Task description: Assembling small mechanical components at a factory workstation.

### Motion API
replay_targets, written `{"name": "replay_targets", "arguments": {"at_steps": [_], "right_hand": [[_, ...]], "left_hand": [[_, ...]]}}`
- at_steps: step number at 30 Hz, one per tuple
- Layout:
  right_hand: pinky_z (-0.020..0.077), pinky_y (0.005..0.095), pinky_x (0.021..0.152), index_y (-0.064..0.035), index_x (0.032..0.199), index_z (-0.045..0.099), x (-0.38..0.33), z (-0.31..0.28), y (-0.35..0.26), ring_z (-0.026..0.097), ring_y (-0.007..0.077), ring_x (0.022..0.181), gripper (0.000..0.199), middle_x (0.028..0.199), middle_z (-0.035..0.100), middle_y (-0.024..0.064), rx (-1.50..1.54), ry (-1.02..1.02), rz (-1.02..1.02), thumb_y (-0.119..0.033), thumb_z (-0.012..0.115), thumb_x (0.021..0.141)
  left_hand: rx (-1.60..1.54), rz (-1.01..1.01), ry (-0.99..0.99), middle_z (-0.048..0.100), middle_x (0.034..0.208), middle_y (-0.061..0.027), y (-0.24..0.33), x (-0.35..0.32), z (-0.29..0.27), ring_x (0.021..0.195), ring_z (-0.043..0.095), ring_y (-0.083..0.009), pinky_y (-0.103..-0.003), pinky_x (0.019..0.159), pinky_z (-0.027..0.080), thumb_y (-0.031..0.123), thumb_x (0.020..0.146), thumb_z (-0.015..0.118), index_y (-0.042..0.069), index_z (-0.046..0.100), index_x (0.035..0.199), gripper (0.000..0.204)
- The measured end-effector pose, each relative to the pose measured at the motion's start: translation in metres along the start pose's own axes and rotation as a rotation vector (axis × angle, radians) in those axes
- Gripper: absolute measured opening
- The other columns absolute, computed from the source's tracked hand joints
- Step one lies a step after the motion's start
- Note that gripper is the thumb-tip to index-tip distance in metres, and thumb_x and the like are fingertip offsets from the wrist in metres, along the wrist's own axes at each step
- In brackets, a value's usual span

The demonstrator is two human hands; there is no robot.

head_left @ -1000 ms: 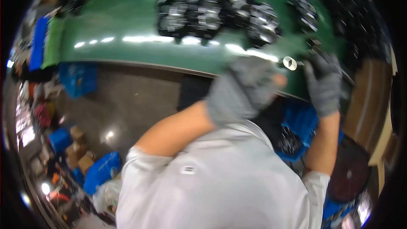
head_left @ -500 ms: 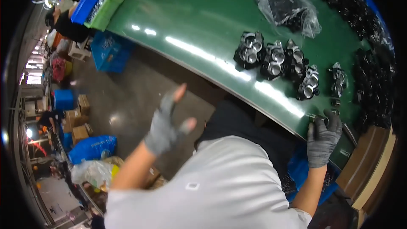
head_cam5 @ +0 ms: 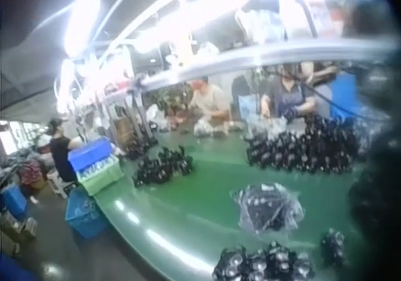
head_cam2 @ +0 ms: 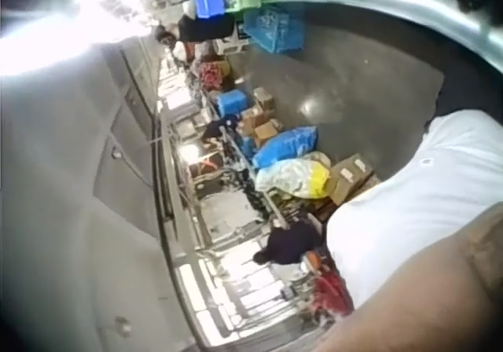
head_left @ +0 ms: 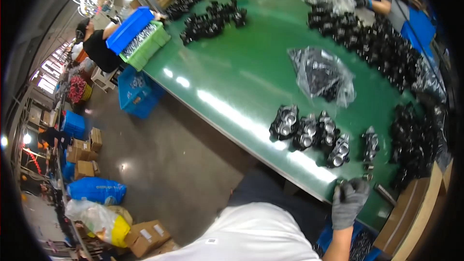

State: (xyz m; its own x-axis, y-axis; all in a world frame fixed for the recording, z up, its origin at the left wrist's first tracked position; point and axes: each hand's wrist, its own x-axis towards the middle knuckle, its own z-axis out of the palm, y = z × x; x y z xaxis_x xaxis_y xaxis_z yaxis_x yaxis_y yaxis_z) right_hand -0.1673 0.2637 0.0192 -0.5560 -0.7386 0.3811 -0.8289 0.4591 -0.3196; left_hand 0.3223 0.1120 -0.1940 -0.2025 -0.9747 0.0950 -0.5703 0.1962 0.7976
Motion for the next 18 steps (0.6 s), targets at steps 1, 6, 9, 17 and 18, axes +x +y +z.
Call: {"name": "replay_targets", "arguments": {"at_steps": [1,6,9,17,18], "right_hand": [[0.0453,0.0478,0.088,-0.0049,0.090,0.070,-0.005,0.000,0.001,0.054,0.0361,0.100,0.021,0.102,0.060,0.0152,0.007,-0.006,0.008,-0.006,0.077,0.071],[0.0434,0.0505,0.092,-0.0050,0.089,0.069,-0.028,0.005,0.007,0.054,0.0364,0.101,0.021,0.103,0.060,0.0149,0.034,0.055,0.014,-0.007,0.077,0.070],[0.0413,0.0523,0.099,-0.0045,0.088,0.069,-0.033,0.009,0.008,0.055,0.0366,0.101,0.020,0.102,0.060,0.0151,0.071,0.086,0.037,-0.006,0.077,0.070],[0.0383,0.0550,0.108,-0.0039,0.088,0.069,-0.041,0.017,0.016,0.055,0.0367,0.101,0.017,0.100,0.061,0.0152,0.142,0.134,0.059,-0.006,0.076,0.072],[0.0383,0.0550,0.108,-0.0039,0.088,0.069,-0.043,0.016,0.016,0.055,0.0367,0.101,0.017,0.100,0.061,0.0152,0.142,0.130,0.055,-0.006,0.076,0.072]], "left_hand": [[0.018,0.058,0.013,0.065,0.125,-0.0218,-0.007,0.008,0.004,0.115,0.064,-0.0329,-0.041,0.098,0.052,0.032,0.089,0.075,0.004,0.061,0.132,0.053],[0.147,0.312,0.023,0.067,0.121,-0.0212,-0.039,0.042,0.011,0.112,0.065,-0.0328,-0.042,0.096,0.052,0.033,0.090,0.073,0.004,0.064,0.128,0.049],[0.255,0.419,-0.008,0.068,0.119,-0.0209,-0.058,0.042,0.001,0.110,0.066,-0.0328,-0.042,0.095,0.052,0.034,0.090,0.072,0.005,0.066,0.125,0.046],[0.558,0.622,-0.146,0.071,0.114,-0.0200,-0.100,0.012,-0.046,0.105,0.068,-0.0328,-0.042,0.093,0.053,0.036,0.091,0.070,0.006,0.070,0.118,0.041],[0.590,0.643,-0.166,0.071,0.113,-0.0199,-0.105,0.005,-0.049,0.104,0.068,-0.0328,-0.042,0.092,0.053,0.037,0.091,0.069,0.006,0.071,0.118,0.041]]}}
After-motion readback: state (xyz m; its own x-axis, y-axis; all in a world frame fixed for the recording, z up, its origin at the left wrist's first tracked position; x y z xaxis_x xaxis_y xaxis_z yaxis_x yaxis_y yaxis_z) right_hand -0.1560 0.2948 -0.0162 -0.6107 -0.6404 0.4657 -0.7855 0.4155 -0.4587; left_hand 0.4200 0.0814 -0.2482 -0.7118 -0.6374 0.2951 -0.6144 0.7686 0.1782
